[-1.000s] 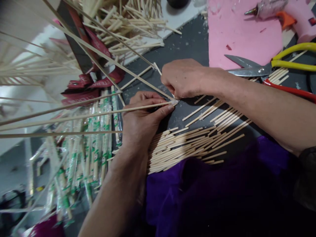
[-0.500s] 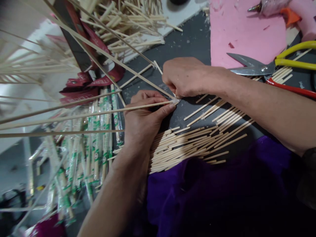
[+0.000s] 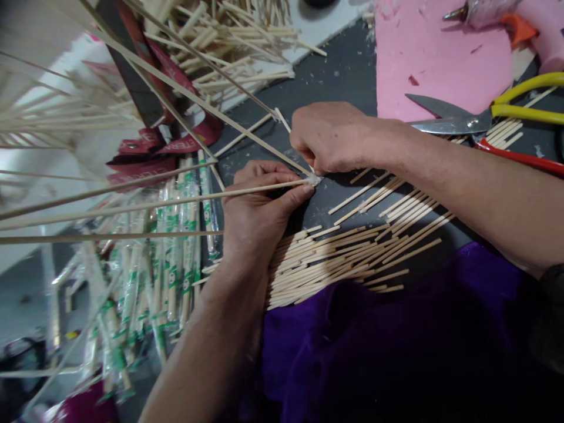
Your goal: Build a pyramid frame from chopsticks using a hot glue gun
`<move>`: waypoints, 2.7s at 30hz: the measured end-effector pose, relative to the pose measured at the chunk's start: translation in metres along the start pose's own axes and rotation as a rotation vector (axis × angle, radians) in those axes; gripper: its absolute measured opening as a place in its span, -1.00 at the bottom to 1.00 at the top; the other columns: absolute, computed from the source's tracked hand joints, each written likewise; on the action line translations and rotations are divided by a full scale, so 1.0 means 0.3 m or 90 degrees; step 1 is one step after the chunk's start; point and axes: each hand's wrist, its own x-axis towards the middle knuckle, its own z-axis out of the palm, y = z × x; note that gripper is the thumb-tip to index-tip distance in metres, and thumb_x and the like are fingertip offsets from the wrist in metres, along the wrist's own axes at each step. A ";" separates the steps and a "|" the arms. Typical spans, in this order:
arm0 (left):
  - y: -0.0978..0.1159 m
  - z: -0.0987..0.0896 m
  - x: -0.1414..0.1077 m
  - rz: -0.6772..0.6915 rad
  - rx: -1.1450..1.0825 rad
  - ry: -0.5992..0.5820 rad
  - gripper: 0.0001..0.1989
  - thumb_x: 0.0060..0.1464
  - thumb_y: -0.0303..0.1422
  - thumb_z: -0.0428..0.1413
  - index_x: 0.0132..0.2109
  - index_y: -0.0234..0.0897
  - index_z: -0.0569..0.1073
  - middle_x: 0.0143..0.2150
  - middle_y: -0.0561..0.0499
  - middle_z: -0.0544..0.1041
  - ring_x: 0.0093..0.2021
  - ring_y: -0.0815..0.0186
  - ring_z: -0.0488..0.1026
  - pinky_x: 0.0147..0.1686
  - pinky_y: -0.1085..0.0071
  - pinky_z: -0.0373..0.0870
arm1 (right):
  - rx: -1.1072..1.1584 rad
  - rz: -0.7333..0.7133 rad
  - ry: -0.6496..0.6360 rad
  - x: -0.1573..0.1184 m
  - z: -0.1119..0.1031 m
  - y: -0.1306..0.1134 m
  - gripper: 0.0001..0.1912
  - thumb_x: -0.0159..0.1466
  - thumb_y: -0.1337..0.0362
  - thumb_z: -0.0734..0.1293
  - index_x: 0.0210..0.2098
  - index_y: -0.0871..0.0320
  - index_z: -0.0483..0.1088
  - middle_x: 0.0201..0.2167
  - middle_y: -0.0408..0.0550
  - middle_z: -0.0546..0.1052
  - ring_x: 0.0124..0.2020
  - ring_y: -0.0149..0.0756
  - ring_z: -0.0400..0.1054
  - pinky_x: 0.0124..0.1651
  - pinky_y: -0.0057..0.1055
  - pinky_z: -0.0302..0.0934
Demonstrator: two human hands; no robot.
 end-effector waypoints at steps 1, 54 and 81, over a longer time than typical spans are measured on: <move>0.001 0.000 0.000 0.000 0.000 -0.001 -0.90 -0.01 -0.35 0.35 -0.44 -0.08 0.60 -0.23 0.00 0.55 0.01 0.07 0.46 0.19 0.02 0.35 | -0.003 -0.003 0.002 0.000 0.000 0.000 -0.72 0.23 0.32 0.37 -0.12 -0.08 0.63 -0.11 -0.12 0.67 -0.07 -0.18 0.50 -0.29 -0.37 0.20; -0.021 0.005 0.004 0.031 0.011 0.011 -0.92 -0.01 -0.36 0.36 -0.42 -0.12 0.62 -0.24 -0.01 0.55 -0.02 0.08 0.47 0.16 0.04 0.36 | -0.010 -0.036 0.029 0.012 0.011 0.005 -0.74 0.18 0.40 0.39 -0.19 0.03 0.63 -0.16 -0.05 0.67 -0.17 -0.14 0.51 -0.36 -0.34 0.14; -0.064 0.017 0.009 0.051 0.018 0.051 -0.90 0.01 -0.27 0.32 -0.35 -0.17 0.63 -0.25 -0.02 0.61 -0.12 0.14 0.52 0.00 0.18 0.42 | 0.145 -0.095 0.014 0.009 -0.009 0.068 -0.80 0.19 0.44 0.38 -0.27 0.16 0.66 -0.28 -0.10 0.65 -0.27 -0.33 0.44 -0.20 -0.40 0.20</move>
